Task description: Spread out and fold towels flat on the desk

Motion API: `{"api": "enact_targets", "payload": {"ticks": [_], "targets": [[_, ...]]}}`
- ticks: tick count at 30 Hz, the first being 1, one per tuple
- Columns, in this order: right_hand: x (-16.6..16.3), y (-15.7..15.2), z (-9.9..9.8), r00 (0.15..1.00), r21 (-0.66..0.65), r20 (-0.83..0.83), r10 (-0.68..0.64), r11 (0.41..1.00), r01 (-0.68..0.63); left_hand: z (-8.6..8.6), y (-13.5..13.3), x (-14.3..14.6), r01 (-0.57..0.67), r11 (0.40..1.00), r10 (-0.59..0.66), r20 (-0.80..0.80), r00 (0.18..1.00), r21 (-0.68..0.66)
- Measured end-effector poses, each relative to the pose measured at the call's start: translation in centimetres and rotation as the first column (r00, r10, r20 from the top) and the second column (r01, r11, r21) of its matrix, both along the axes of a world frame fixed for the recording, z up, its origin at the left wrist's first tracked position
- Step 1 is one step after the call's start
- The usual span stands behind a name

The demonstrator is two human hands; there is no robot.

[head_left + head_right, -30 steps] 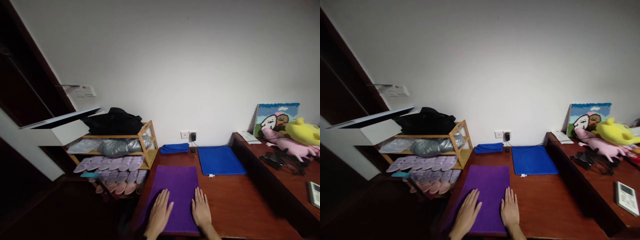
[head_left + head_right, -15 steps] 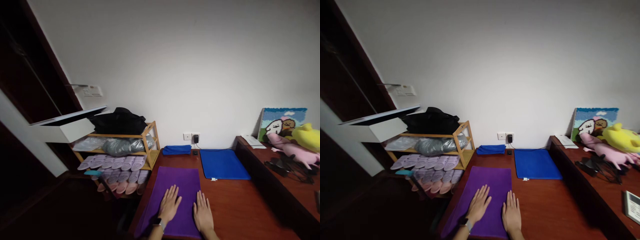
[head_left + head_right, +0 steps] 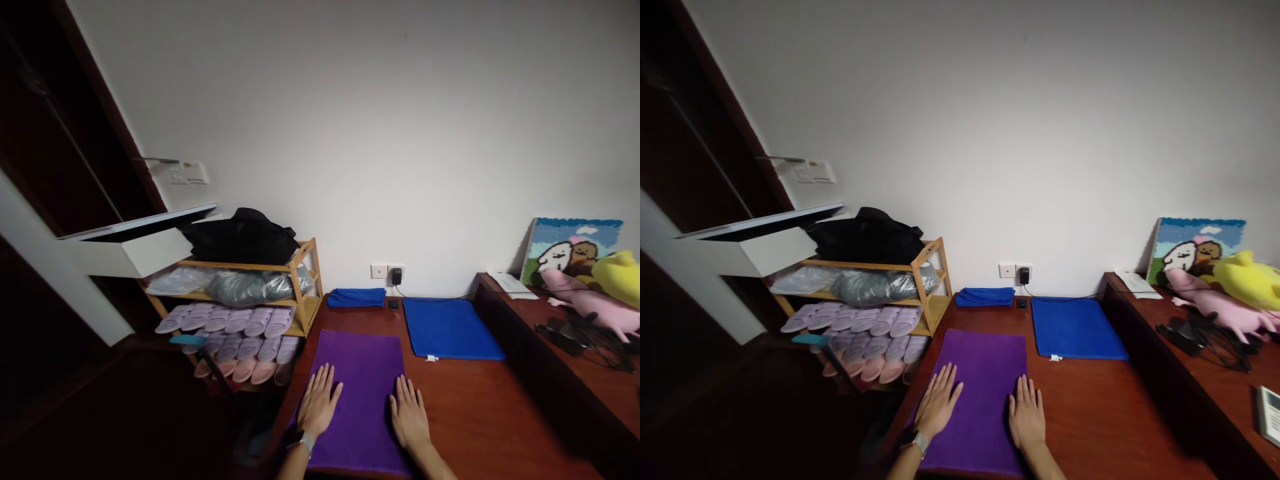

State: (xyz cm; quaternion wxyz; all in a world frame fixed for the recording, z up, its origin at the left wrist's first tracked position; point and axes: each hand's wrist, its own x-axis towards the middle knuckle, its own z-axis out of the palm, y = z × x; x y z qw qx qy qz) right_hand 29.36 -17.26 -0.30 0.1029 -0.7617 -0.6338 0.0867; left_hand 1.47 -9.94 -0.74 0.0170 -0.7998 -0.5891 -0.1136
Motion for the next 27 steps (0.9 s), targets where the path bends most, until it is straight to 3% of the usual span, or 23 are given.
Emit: {"api": "enact_targets", "payload": {"ticks": [5,12,18,27], "targets": [[0.5,4.1,2.0,1.000,-0.002,0.006,0.001,1.000,-0.001,-0.5,0.2,-0.3,0.005,1.000,-0.005,0.002,1.000,0.020],[0.8,5.6,0.2,1.000,-0.001,0.004,-0.020,1.000,0.020,-0.5,0.3,-0.5,-0.005,1.000,0.005,-0.014,1.000,-0.001],[0.9,5.5,0.2,1.000,-0.002,-0.014,-0.022,1.000,0.022,-0.2,0.5,-0.4,0.005,0.999,-0.007,-0.035,0.999,-0.042],[0.8,5.7,-0.4,0.999,0.051,-0.050,-0.019,0.998,0.022,-0.7,2.4,-6.4,-0.155,0.987,0.152,-0.053,0.987,-0.040]]}}
